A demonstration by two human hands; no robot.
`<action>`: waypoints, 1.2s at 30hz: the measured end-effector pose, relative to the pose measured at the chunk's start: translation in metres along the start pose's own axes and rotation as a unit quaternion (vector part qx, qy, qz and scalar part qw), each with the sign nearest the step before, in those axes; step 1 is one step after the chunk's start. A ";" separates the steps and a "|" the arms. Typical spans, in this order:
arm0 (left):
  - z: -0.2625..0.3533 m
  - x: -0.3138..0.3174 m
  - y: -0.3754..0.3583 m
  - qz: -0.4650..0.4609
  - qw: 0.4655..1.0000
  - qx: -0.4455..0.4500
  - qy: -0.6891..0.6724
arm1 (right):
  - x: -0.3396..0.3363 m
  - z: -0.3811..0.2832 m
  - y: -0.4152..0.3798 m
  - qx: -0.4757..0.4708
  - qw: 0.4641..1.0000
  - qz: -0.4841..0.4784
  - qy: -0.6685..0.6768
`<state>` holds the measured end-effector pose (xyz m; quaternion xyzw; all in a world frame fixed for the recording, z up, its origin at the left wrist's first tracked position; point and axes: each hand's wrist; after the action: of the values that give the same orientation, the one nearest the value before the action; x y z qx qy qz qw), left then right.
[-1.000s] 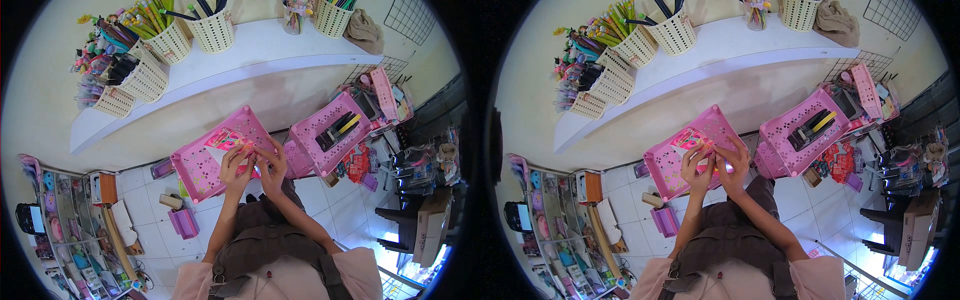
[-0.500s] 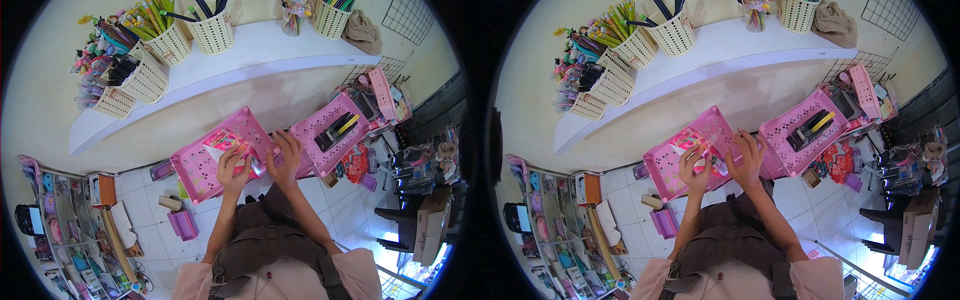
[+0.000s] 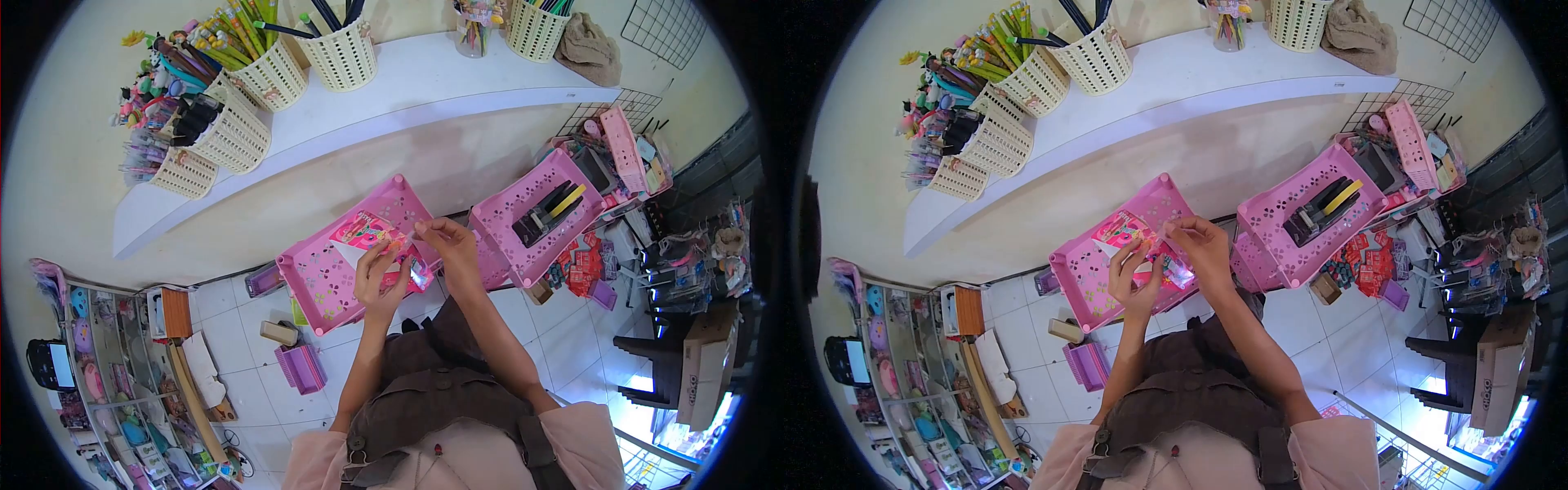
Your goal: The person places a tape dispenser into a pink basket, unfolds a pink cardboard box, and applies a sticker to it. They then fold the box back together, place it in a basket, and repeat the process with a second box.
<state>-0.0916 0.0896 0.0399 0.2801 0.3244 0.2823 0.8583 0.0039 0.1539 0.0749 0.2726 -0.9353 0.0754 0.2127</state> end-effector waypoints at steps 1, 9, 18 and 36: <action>0.000 0.000 0.000 0.001 1.000 -0.003 -0.002 | 0.000 0.001 0.001 -0.011 1.000 0.003 0.006; 0.000 -0.003 0.001 -0.003 1.000 0.021 0.019 | -0.003 0.013 0.005 -0.023 0.999 0.021 0.017; 0.002 -0.001 0.000 -0.008 1.000 -0.011 -0.001 | -0.005 0.017 0.008 -0.004 1.000 0.018 0.018; 0.020 -0.011 0.015 0.004 0.995 -0.103 0.005 | 0.005 0.036 0.004 0.013 0.995 0.026 0.093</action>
<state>-0.0889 0.0872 0.0670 0.1904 0.2966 0.3187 0.8799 -0.0148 0.1460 0.0446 0.2424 -0.9172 0.1180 0.2932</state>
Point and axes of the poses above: each hand's wrist, its own y-axis towards the middle knuckle, its own x-axis out of the palm, z = x × y, and after that the axes turned 14 degrees about -z, right-handed
